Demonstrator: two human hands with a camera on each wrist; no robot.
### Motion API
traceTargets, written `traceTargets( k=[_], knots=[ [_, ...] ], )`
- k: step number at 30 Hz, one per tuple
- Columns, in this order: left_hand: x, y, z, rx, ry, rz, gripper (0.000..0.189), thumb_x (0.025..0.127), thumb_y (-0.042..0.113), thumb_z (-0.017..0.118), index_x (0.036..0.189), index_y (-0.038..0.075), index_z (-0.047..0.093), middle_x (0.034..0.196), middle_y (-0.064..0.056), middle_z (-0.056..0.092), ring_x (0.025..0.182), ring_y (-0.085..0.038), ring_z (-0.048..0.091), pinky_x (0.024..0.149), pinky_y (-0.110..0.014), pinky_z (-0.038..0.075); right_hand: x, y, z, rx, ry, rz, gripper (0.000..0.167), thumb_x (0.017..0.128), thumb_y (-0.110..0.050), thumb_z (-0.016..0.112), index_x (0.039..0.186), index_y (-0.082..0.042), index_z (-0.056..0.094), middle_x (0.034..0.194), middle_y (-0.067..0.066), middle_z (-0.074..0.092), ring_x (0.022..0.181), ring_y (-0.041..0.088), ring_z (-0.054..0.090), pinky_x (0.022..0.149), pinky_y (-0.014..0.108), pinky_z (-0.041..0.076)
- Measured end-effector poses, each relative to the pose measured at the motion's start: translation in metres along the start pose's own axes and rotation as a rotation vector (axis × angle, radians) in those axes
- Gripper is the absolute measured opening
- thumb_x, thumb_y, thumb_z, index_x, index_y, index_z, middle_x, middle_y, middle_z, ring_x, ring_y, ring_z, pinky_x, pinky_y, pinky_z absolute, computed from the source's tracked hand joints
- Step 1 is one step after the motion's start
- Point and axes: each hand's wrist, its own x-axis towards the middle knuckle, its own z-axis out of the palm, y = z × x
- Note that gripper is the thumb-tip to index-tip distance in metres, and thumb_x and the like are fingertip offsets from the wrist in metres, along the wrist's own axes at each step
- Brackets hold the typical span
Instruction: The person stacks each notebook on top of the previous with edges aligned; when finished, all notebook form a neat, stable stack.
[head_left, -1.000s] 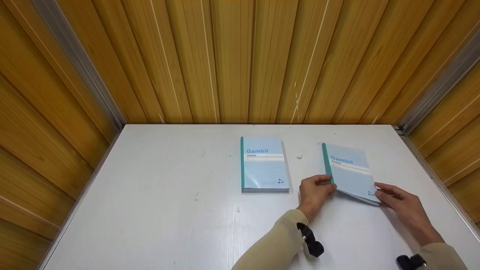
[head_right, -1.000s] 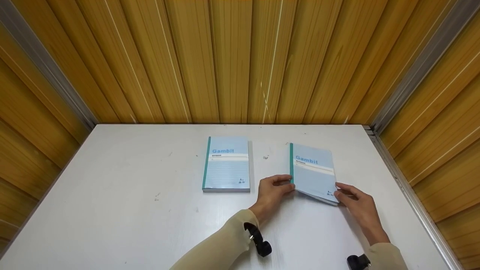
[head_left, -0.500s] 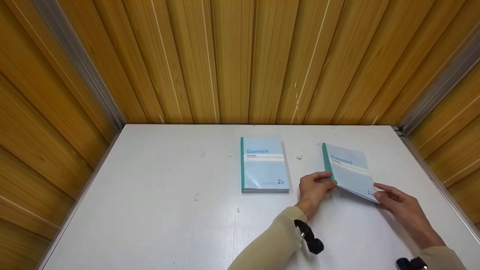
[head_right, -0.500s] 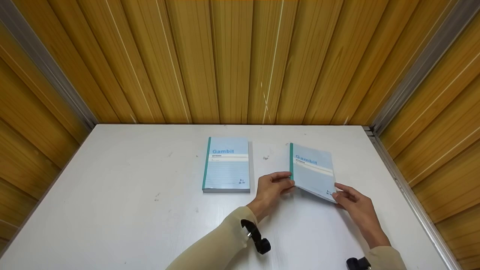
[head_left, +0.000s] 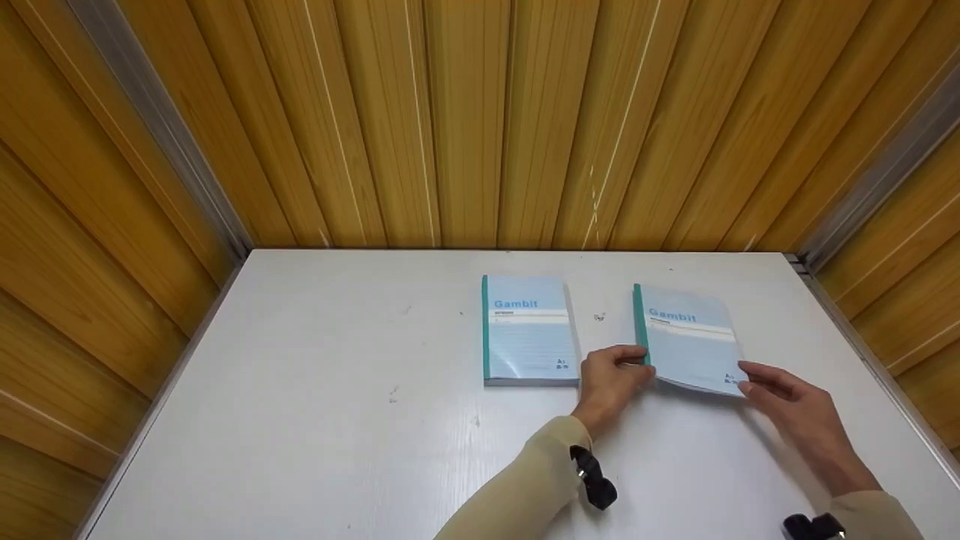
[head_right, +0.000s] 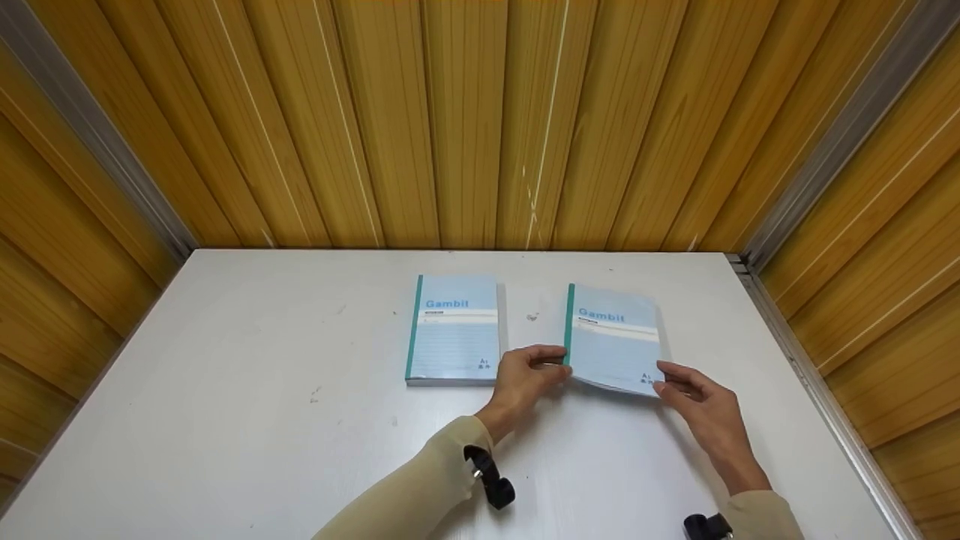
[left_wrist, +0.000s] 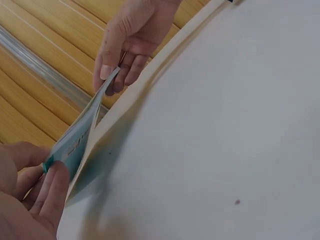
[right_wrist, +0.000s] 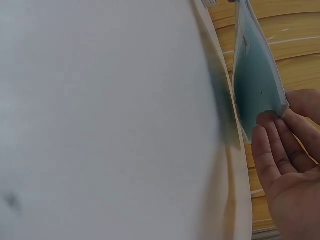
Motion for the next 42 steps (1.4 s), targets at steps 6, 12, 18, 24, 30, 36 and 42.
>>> traceTargets(
  k=[6,12,18,24,30,36,42],
  knots=[
    [0.0,-0.002,-0.018,0.05,-0.026,0.035,0.024,0.085,-0.003,0.086,0.106,0.009,0.082,0.088,0.008,0.075,0.079,-0.004,0.07,0.073,-0.021,0.059,0.001,-0.011,0.01,-0.034,0.023,-0.068,0.054,0.102,-0.038,0.074,0.144,-0.005,0.066,0.116,-0.02,0.071,0.103,-0.007,0.062,0.082,0.009,0.048],
    [-0.001,-0.001,-0.035,0.079,-0.035,0.075,0.024,0.086,-0.003,0.086,0.107,0.007,0.082,0.089,0.007,0.076,0.081,-0.004,0.071,0.074,-0.021,0.06,0.005,-0.023,0.021,0.001,0.022,-0.123,0.052,0.102,-0.031,0.076,0.142,-0.001,0.066,0.118,-0.017,0.071,0.102,-0.005,0.065,0.083,0.01,0.051],
    [-0.004,0.002,-0.054,0.107,-0.045,0.116,0.024,0.087,-0.002,0.085,0.109,0.007,0.081,0.092,0.006,0.076,0.084,-0.003,0.07,0.076,-0.02,0.059,0.006,-0.033,0.036,0.017,0.012,-0.174,0.051,0.102,-0.028,0.075,0.141,0.003,0.064,0.122,-0.02,0.069,0.106,-0.008,0.064,0.086,0.009,0.051],
    [-0.008,0.003,-0.074,0.132,-0.042,0.135,0.025,0.088,0.002,0.085,0.112,0.007,0.081,0.094,0.007,0.076,0.086,-0.003,0.07,0.077,-0.02,0.06,0.011,-0.043,0.05,0.028,-0.005,-0.187,0.049,0.102,-0.028,0.075,0.141,0.001,0.065,0.129,-0.008,0.07,0.107,-0.007,0.063,0.088,0.01,0.052],
    [-0.011,0.003,-0.092,0.141,-0.022,0.165,0.025,0.089,0.003,0.085,0.113,0.005,0.081,0.095,0.004,0.078,0.087,-0.005,0.072,0.075,-0.022,0.06,0.015,-0.05,0.069,0.067,-0.008,-0.223,0.044,0.102,-0.022,0.076,0.139,0.0,0.067,0.133,0.006,0.069,0.108,-0.003,0.063,0.088,0.012,0.053],
    [-0.016,0.003,-0.112,0.175,-0.011,0.181,0.026,0.09,0.004,0.085,0.115,0.005,0.08,0.101,0.002,0.078,0.09,-0.005,0.072,0.078,-0.022,0.061,0.016,-0.06,0.085,0.075,-0.036,-0.25,0.042,0.101,-0.02,0.076,0.138,-0.001,0.069,0.135,0.018,0.067,0.108,-0.001,0.064,0.089,0.012,0.052],
    [-0.02,0.005,-0.132,0.184,0.003,0.194,0.027,0.09,0.004,0.085,0.117,0.003,0.079,0.103,0.0,0.078,0.092,-0.008,0.073,0.079,-0.022,0.061,0.02,-0.072,0.1,0.072,-0.061,-0.26,0.042,0.101,-0.019,0.077,0.137,-0.001,0.069,0.137,0.017,0.066,0.11,0.002,0.062,0.092,0.01,0.05]
  ],
)
